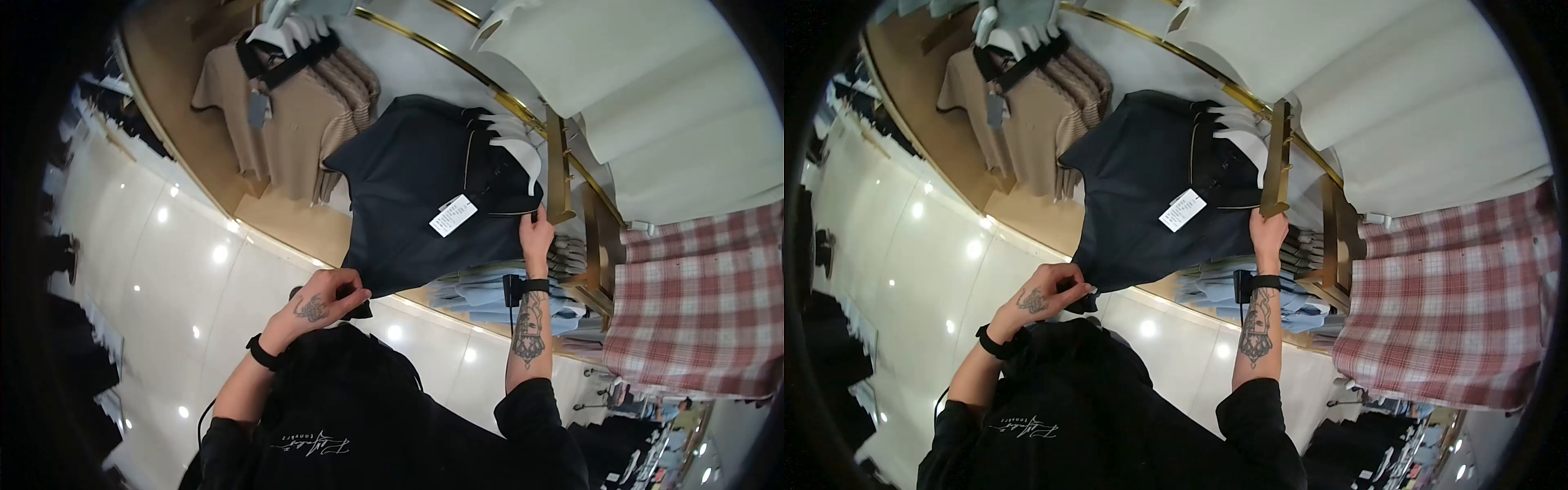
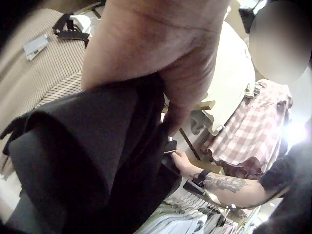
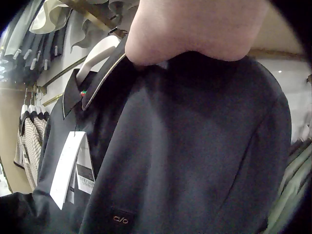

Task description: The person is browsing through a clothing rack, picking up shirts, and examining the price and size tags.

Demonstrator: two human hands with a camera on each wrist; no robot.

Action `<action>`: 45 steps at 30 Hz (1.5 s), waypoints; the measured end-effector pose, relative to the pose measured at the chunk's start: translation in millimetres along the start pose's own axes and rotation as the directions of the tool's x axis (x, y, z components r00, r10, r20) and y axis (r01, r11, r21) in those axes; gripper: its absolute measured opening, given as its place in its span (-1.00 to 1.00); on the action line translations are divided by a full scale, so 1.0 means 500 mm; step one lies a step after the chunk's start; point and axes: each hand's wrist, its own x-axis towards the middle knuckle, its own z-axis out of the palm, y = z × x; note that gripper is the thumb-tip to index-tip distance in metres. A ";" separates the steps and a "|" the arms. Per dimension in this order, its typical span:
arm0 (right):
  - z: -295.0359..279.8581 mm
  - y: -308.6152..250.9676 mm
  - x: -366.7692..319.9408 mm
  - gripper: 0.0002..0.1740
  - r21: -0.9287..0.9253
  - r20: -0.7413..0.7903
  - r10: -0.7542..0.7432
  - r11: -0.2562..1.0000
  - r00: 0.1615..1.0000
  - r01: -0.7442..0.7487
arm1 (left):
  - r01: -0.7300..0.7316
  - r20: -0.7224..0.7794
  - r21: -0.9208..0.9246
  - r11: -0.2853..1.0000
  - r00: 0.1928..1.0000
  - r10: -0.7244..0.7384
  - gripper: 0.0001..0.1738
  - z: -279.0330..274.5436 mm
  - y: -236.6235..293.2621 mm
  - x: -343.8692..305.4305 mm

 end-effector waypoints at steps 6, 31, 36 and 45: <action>0.036 0.013 0.017 -0.56 0.087 0.100 -0.037 0.996 0.994 0.028 | 0.031 -0.104 -0.006 1.000 0.994 -0.031 -0.71 0.086 0.004 -0.067; 0.027 -0.107 -0.081 -0.33 0.097 -0.071 -0.009 0.995 0.997 0.016 | 0.175 -0.259 0.034 0.984 0.952 -0.160 -0.68 0.129 -0.179 -0.113; 0.029 -0.168 -0.229 -0.57 0.200 0.044 -0.011 0.980 0.999 0.002 | 0.230 -0.130 -0.110 0.967 0.961 -0.243 -0.82 0.084 -0.187 -0.090; 0.121 -0.533 -0.440 -0.87 0.547 0.421 -0.200 0.834 0.885 -0.071 | 0.204 -0.156 -0.198 0.959 0.959 -0.236 -0.80 -0.214 -0.211 -0.227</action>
